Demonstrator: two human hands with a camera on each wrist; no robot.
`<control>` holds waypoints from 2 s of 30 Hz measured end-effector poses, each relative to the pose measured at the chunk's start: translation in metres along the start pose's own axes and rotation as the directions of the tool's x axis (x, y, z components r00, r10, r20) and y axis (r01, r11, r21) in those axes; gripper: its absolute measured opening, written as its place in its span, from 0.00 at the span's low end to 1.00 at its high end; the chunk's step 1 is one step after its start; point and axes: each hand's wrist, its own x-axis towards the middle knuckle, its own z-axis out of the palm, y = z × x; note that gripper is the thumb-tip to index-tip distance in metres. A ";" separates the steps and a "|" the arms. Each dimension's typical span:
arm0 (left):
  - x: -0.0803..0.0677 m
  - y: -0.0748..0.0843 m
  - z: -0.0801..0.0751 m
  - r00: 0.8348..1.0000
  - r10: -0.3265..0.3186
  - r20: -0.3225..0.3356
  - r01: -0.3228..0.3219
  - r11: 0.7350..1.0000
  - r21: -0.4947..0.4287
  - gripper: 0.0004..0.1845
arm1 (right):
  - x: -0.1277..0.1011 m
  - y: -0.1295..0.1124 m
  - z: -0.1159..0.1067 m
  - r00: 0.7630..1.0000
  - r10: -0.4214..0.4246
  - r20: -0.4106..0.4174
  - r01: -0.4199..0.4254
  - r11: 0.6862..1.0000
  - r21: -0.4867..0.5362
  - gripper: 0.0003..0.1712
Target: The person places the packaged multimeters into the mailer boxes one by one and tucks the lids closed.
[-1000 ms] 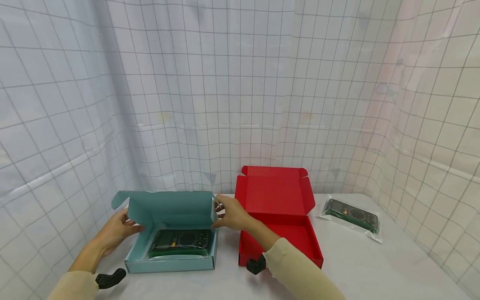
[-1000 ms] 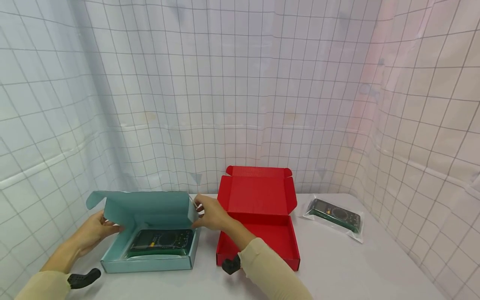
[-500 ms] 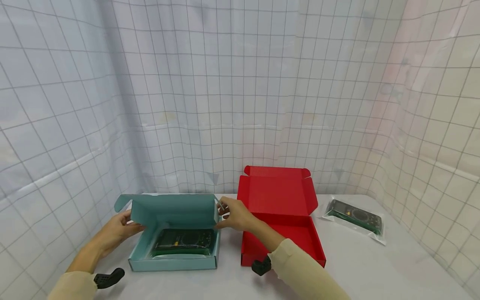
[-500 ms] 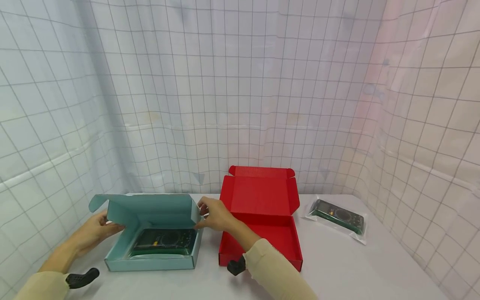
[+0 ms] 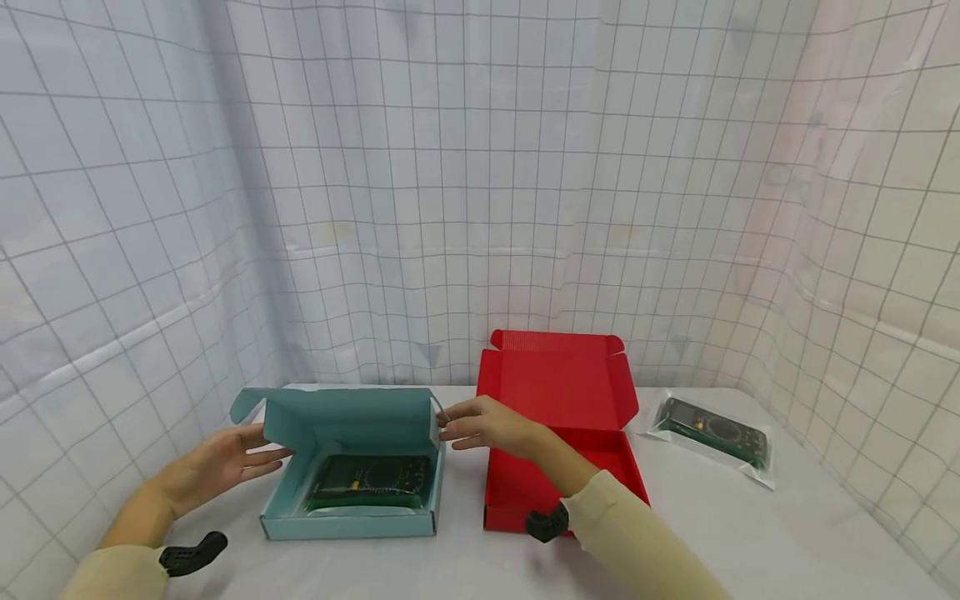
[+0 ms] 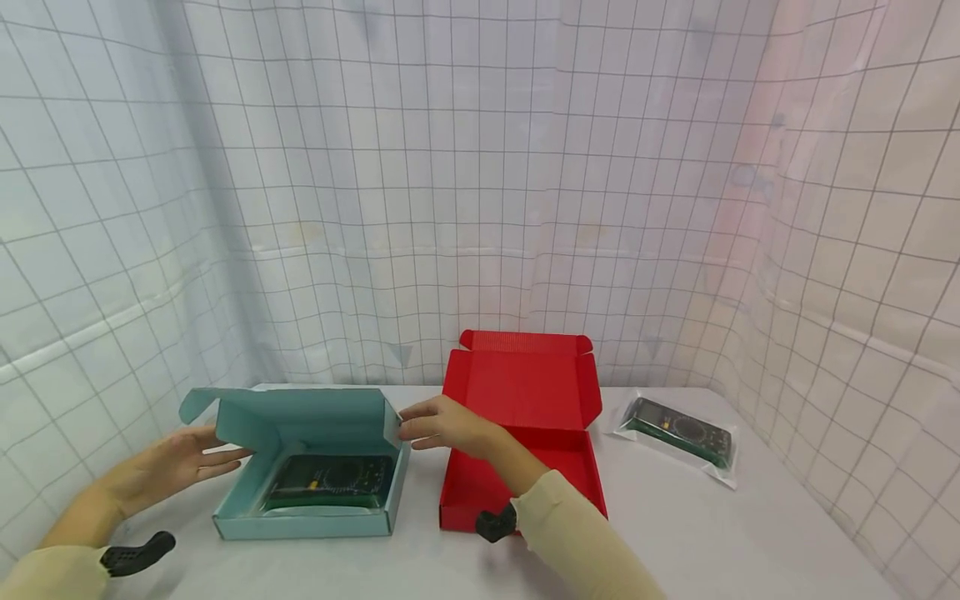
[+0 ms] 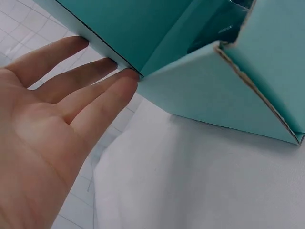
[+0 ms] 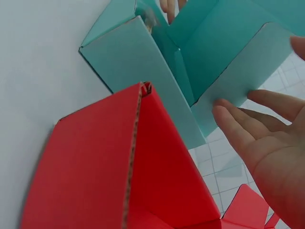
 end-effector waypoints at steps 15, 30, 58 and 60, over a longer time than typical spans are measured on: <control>0.012 0.026 0.012 0.989 -0.125 0.078 0.135 0.979 -0.154 0.42 | -0.005 -0.030 0.017 0.994 0.094 -0.055 -0.088 0.991 0.096 0.44; 0.002 0.014 0.010 0.993 -0.087 0.085 0.095 0.991 -0.090 0.33 | -0.005 -0.031 0.029 0.991 0.113 -0.072 -0.107 0.991 0.081 0.31; -0.009 0.008 0.020 0.992 -0.128 0.007 0.128 0.992 0.022 0.30 | -0.018 -0.024 0.038 0.988 0.152 -0.041 -0.158 0.957 -0.245 0.41; -0.009 0.008 0.021 0.991 -0.133 -0.012 0.134 0.990 0.041 0.30 | -0.020 -0.023 0.039 0.989 0.142 -0.033 -0.146 0.953 -0.267 0.42</control>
